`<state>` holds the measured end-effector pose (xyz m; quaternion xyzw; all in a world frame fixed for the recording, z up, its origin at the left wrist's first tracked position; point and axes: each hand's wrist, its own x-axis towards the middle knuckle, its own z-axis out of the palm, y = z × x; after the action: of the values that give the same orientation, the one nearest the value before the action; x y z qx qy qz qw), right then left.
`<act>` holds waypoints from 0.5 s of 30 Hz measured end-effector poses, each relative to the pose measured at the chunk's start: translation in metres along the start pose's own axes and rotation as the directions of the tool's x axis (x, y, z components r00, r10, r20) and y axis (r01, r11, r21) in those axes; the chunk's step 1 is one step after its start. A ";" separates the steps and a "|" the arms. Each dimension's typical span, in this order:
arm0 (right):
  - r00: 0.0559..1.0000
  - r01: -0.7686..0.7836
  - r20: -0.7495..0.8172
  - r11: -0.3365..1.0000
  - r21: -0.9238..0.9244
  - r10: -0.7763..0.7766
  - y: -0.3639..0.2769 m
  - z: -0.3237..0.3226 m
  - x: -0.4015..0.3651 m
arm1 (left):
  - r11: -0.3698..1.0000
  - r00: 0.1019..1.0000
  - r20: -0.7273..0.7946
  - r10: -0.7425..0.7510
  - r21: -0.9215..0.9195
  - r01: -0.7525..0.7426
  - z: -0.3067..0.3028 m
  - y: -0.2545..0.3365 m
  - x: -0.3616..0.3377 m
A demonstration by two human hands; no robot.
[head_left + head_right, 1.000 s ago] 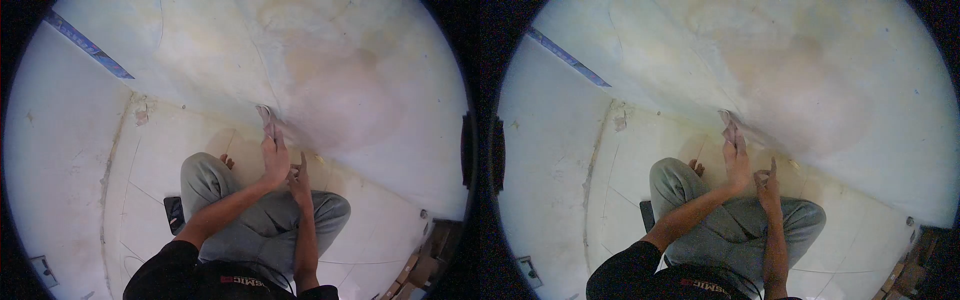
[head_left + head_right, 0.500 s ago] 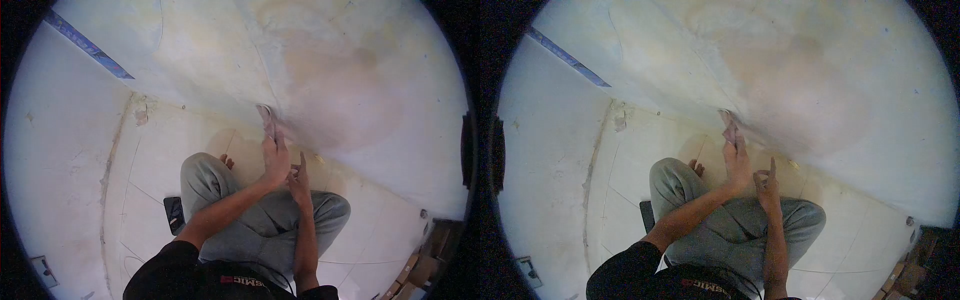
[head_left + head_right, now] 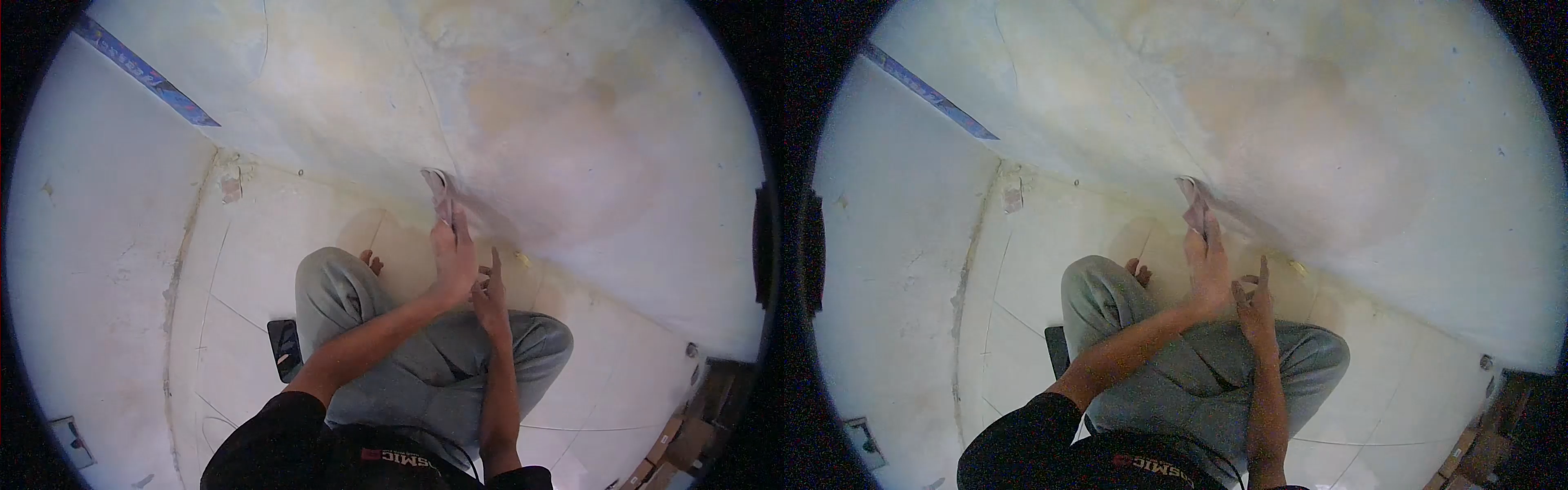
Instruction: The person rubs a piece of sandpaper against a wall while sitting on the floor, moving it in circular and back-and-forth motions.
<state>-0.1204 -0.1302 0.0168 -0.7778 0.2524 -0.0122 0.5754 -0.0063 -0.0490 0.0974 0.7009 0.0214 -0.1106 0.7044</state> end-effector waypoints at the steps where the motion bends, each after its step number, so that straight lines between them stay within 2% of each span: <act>1: 0.999 -0.032 0.006 0.999 0.003 0.032 -0.006 -0.001 -0.002 | 1.000 1.000 0.003 -0.001 -0.001 0.001 0.001 -0.003 -0.001; 3: 0.998 -0.064 0.012 0.998 0.006 0.064 -0.006 -0.001 -0.003 | 0.998 0.998 0.006 0.064 -0.005 -0.064 0.002 -0.006 -0.002; 4: 1.000 -0.028 0.000 1.000 0.006 0.028 0.000 0.000 -0.002 | 0.998 0.998 0.006 0.067 -0.005 -0.067 0.003 -0.003 -0.004; 6: 1.000 0.007 -0.009 1.000 0.004 -0.007 -0.002 0.001 -0.001 | 0.971 0.971 -0.024 0.238 0.016 -0.238 0.004 0.003 -0.010; 7: 0.999 -0.037 0.014 0.999 -0.001 0.037 -0.009 -0.001 -0.001 | 0.971 0.971 -0.024 0.237 0.015 -0.237 0.002 0.005 -0.008; 9: 0.996 -0.084 0.033 0.996 -0.006 0.084 -0.010 -0.002 -0.003 | 0.994 0.995 0.078 -0.068 0.092 0.060 -0.006 0.009 -0.001; 10: 0.998 -0.059 0.005 0.998 -0.008 0.059 -0.004 0.000 -0.003 | 0.994 0.994 0.079 -0.068 0.093 0.061 -0.003 0.004 -0.002; 12: 0.999 -0.029 -0.021 1.000 -0.009 0.029 -0.004 0.002 -0.002 | 0.959 0.964 -0.036 0.263 0.114 -0.258 0.003 -0.004 -0.005; 15: 0.999 -0.046 -0.011 0.999 -0.005 0.046 -0.011 -0.001 -0.002 | 0.981 0.976 -0.096 0.195 0.042 -0.191 0.001 0.001 0.002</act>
<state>-0.1184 -0.1282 0.0282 -0.7733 0.2733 -0.0025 0.5721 -0.0040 -0.0506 0.0979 0.7157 -0.0134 -0.0069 0.6983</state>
